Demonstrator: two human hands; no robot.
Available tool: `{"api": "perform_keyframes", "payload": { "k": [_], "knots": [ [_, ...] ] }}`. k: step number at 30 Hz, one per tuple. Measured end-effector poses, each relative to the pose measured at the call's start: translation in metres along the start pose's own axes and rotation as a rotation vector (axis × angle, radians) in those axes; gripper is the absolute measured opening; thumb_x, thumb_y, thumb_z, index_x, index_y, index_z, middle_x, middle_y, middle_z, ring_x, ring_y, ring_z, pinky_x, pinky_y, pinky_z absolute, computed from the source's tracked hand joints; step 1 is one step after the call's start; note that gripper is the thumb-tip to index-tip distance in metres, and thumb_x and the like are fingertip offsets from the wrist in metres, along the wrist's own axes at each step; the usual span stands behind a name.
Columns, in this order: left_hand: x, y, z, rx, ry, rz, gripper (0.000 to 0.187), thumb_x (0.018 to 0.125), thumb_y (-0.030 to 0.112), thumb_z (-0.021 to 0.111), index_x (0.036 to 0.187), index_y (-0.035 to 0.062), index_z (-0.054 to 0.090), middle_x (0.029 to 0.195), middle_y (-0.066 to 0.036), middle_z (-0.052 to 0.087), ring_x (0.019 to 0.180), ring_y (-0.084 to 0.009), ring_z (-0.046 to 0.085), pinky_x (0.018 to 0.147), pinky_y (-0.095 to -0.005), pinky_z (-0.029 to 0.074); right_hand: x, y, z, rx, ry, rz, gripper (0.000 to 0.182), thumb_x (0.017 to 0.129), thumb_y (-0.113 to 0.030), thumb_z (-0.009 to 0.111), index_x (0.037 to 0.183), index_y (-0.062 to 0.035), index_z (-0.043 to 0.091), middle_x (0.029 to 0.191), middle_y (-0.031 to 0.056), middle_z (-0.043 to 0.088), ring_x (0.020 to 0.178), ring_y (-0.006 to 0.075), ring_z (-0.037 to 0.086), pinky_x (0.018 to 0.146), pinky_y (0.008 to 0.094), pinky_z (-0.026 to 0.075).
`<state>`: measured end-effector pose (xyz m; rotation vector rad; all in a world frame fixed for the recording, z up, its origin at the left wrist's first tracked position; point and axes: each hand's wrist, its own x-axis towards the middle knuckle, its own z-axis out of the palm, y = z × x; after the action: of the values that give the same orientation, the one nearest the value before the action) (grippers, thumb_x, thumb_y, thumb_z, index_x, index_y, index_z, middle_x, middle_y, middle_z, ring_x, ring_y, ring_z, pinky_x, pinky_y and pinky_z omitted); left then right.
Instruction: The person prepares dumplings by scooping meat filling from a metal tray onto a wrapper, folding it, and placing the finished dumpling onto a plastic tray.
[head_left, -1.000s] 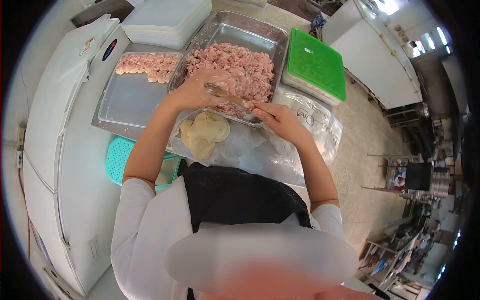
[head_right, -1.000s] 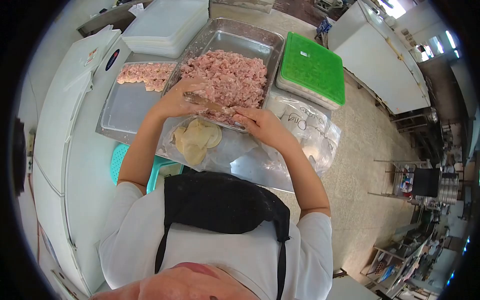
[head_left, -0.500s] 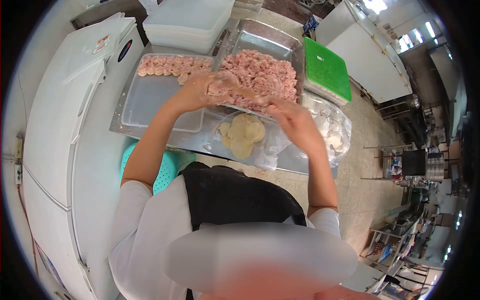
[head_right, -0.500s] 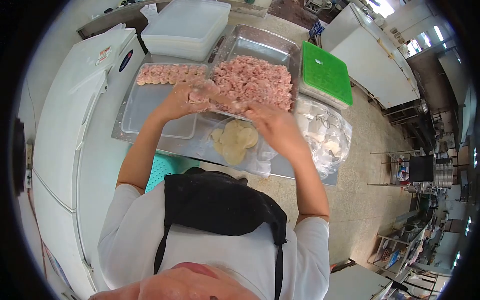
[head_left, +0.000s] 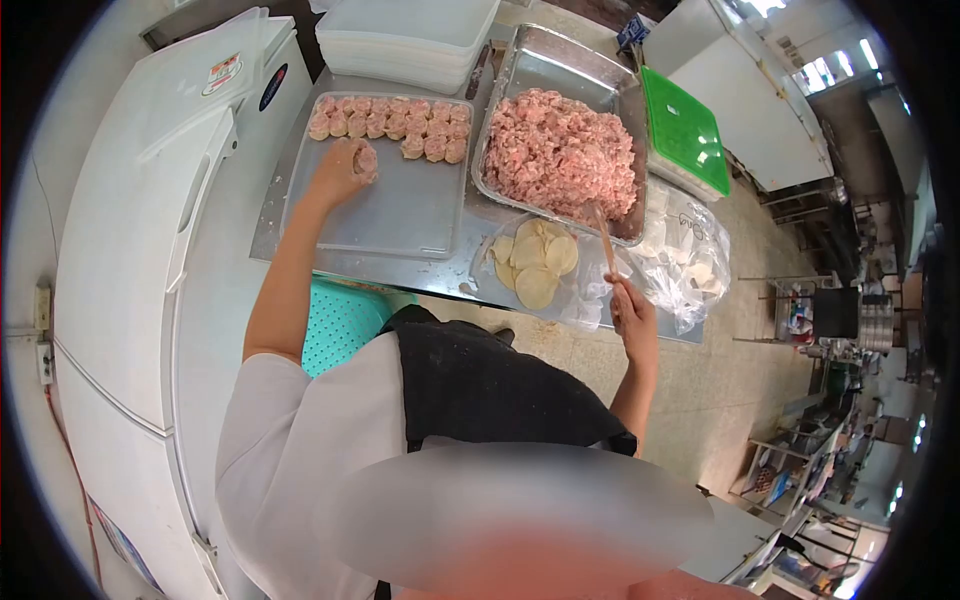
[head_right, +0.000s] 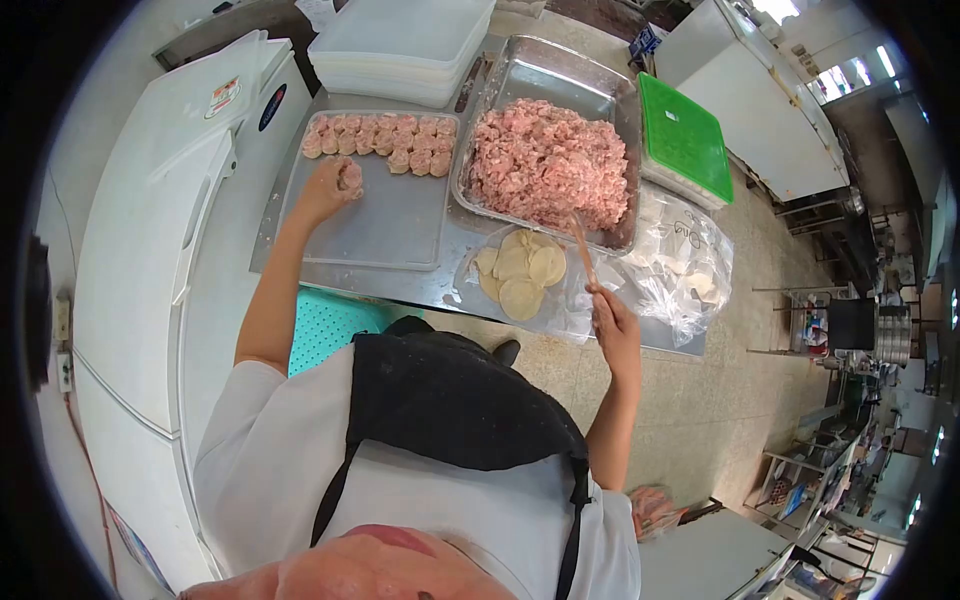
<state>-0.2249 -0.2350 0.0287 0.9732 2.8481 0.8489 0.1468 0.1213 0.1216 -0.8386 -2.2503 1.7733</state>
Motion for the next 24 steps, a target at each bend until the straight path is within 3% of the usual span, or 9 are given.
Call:
{"api": "perform_keyframes", "payload": {
  "k": [2,5,10,12,14,15,18,20,24],
  "knots": [
    [0.009,0.005,0.016,-0.047,0.162,-0.019,0.064,0.073,0.023,0.075,0.128,0.0038,0.049,0.108,-0.018,0.061,0.096,-0.0316,0.059,0.083,-0.0391,0.047,-0.016,0.006,-0.006,0.039,0.034,0.055,0.028,0.098,-0.022,0.053,0.116,-0.0026,0.062,0.065,-0.0092,0.040,0.053,-0.0010,0.033,0.046,0.0158,0.024],
    [0.025,0.022,0.031,-0.053,0.085,-0.188,0.059,0.075,0.019,0.072,0.125,0.0018,0.046,0.117,-0.021,0.058,0.106,-0.0375,0.057,0.088,-0.0425,0.047,-0.022,0.008,-0.011,0.097,0.065,0.124,0.027,0.098,-0.020,0.052,0.114,-0.0013,0.062,0.066,-0.0091,0.042,0.055,0.0000,0.035,0.048,0.0163,0.027],
    [0.051,0.010,0.071,0.086,0.176,-0.047,0.063,0.077,0.018,0.070,0.131,0.0016,0.042,0.120,-0.021,0.056,0.109,-0.0386,0.055,0.090,-0.0434,0.046,0.006,0.019,-0.018,-0.114,0.063,0.060,0.029,0.098,-0.026,0.051,0.111,-0.0025,0.063,0.063,-0.0033,0.046,0.056,0.0067,0.042,0.052,0.0227,0.036],
    [0.057,0.004,0.074,0.135,0.189,0.004,0.065,0.078,0.018,0.070,0.134,0.0022,0.040,0.124,-0.022,0.055,0.112,-0.0389,0.053,0.092,-0.0430,0.045,0.026,0.014,-0.028,-0.435,-0.022,-0.142,0.033,0.098,-0.031,0.049,0.105,-0.0035,0.064,0.067,0.0097,0.057,0.061,0.0213,0.057,0.060,0.0345,0.045],
    [0.052,0.007,0.072,-0.019,0.153,-0.010,0.071,0.079,0.019,0.070,0.139,0.0041,0.036,0.132,-0.024,0.048,0.120,-0.0398,0.048,0.097,-0.0425,0.043,0.053,0.005,-0.055,-0.812,0.065,-0.303,0.034,0.097,-0.034,0.050,0.102,-0.0059,0.068,0.070,0.0146,0.061,0.069,0.0308,0.063,0.065,0.0408,0.047],
    [0.045,0.020,0.069,-0.016,0.137,0.007,0.071,0.079,0.019,0.070,0.139,0.0041,0.036,0.132,-0.024,0.048,0.120,-0.0398,0.048,0.097,-0.0425,0.043,0.068,-0.016,-0.070,-1.101,0.021,-0.172,0.037,0.095,-0.037,0.049,0.095,-0.0055,0.068,0.081,0.0191,0.064,0.081,0.0377,0.063,0.069,0.0471,0.048],
    [0.015,0.066,0.056,0.155,0.141,0.011,0.069,0.080,0.021,0.069,0.139,0.0053,0.038,0.139,-0.025,0.042,0.125,-0.0401,0.044,0.101,-0.0429,0.040,0.106,-0.047,-0.112,-1.478,0.053,-0.409,0.030,0.086,-0.027,0.056,0.066,-0.0052,0.065,0.067,0.0127,0.064,0.068,0.0305,0.065,0.060,0.0426,0.051],
    [-0.001,0.106,0.066,0.364,0.484,0.166,0.057,0.081,0.016,0.069,0.133,0.0051,0.047,0.129,-0.018,0.052,0.108,-0.0340,0.055,0.088,-0.0406,0.047,0.132,-0.035,-0.117,-1.470,0.003,-0.532,0.025,0.082,-0.023,0.057,0.066,-0.0053,0.066,0.067,0.0128,0.064,0.067,0.0304,0.065,0.060,0.0425,0.051],
    [-0.032,0.245,0.078,-0.173,0.211,0.226,0.037,0.080,0.013,0.069,0.115,0.0055,0.059,0.116,-0.015,0.057,0.101,-0.0300,0.057,0.081,-0.0368,0.049,0.146,0.000,-0.064,-1.211,-0.140,-0.809,0.015,0.073,-0.015,0.057,0.068,-0.0062,0.068,0.069,0.0140,0.066,0.069,0.0288,0.067,0.060,0.0421,0.052]
  ]
}}
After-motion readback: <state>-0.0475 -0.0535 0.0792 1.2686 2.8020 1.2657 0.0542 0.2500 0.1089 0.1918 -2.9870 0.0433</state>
